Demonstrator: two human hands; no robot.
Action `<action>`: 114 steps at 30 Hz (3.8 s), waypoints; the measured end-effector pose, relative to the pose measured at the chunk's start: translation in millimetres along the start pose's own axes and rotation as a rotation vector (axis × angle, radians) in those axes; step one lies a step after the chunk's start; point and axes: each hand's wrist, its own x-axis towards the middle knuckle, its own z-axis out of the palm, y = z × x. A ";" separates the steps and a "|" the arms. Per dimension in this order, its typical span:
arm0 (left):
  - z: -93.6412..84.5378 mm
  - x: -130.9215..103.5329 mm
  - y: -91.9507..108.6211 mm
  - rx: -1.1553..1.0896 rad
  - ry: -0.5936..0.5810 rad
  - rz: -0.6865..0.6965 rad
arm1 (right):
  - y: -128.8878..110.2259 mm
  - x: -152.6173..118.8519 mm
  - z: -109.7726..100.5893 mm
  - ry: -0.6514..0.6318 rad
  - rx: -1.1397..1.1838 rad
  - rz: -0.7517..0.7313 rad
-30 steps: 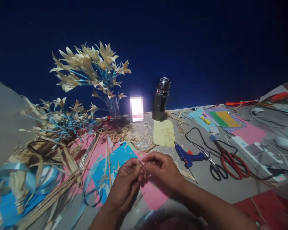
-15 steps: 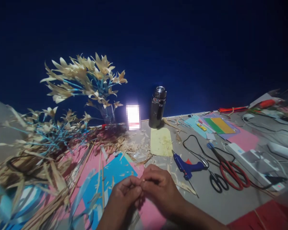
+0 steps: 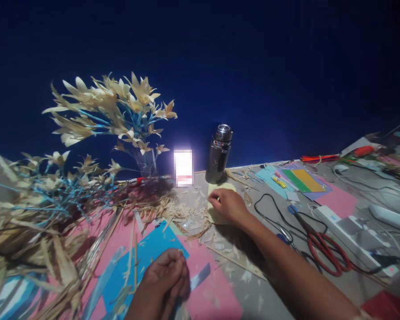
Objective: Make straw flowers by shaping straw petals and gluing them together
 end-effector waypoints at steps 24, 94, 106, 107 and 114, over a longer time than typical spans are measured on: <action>-10.4 8.9 -8.7 -0.081 0.028 -0.013 | -1.2 81.0 10.6 -0.145 -0.165 -0.036; 37.8 -0.7 -34.5 0.196 0.145 0.133 | -1.8 -135.5 51.5 0.084 1.284 0.242; 43.3 11.3 -20.9 0.363 0.223 0.215 | 125.7 -155.4 25.1 0.215 -0.326 -0.126; 43.4 12.1 -20.4 0.373 0.215 0.236 | 126.5 -152.1 27.6 0.192 -0.343 -0.117; 32.1 17.5 -22.2 0.470 0.197 0.344 | 143.3 -143.8 15.1 0.239 -0.159 -0.217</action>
